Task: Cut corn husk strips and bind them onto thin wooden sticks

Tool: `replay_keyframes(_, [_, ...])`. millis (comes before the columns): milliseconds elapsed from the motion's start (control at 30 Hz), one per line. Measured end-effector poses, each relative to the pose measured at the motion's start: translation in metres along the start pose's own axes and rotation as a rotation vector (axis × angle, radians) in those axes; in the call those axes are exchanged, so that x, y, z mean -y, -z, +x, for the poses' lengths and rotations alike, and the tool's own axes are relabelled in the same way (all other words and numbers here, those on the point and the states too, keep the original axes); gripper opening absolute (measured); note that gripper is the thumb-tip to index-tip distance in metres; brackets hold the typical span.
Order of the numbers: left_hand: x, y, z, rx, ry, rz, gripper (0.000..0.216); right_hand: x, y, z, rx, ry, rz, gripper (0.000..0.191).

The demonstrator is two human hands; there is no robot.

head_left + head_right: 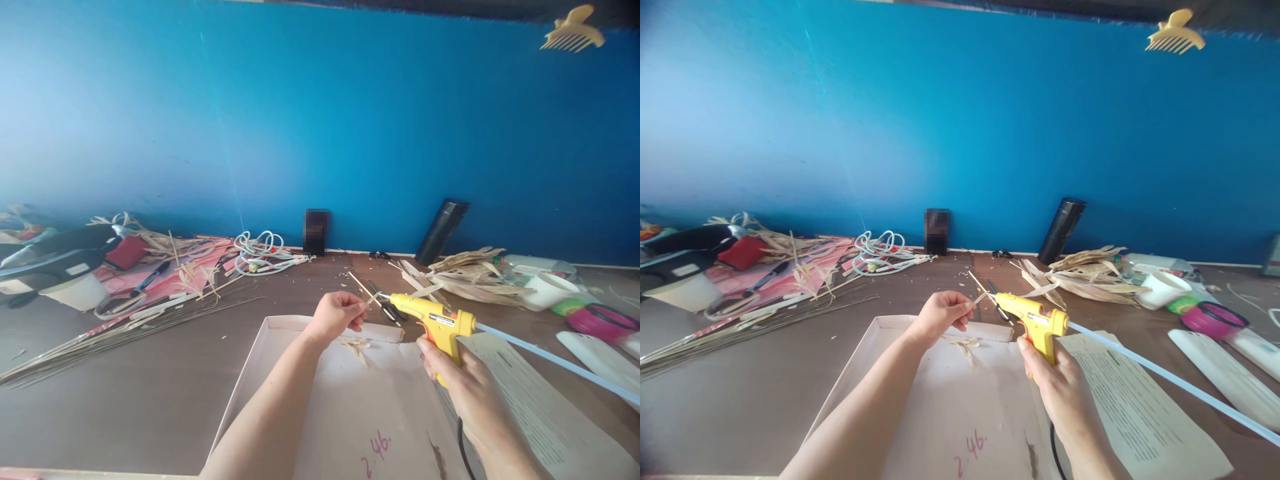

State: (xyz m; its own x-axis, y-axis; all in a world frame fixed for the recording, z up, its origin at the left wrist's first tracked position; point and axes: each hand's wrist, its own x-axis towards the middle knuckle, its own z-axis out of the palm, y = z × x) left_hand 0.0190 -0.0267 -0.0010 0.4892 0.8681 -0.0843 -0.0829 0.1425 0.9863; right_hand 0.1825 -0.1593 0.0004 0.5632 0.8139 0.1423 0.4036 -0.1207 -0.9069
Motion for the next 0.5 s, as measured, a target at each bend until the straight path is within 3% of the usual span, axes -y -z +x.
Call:
replay_keyframes(167, [0.000, 0.000, 0.000, 0.005, -0.002, 0.003, 0.017, 0.000, 0.003, 0.001, -0.009, -0.002, 0.005, 0.042])
replay_keyframes(500, [-0.002, 0.000, -0.001, 0.008, 0.001, 0.006, 0.014, 0.002, 0.011, 0.002, 0.129, -0.049, 0.001, 0.033])
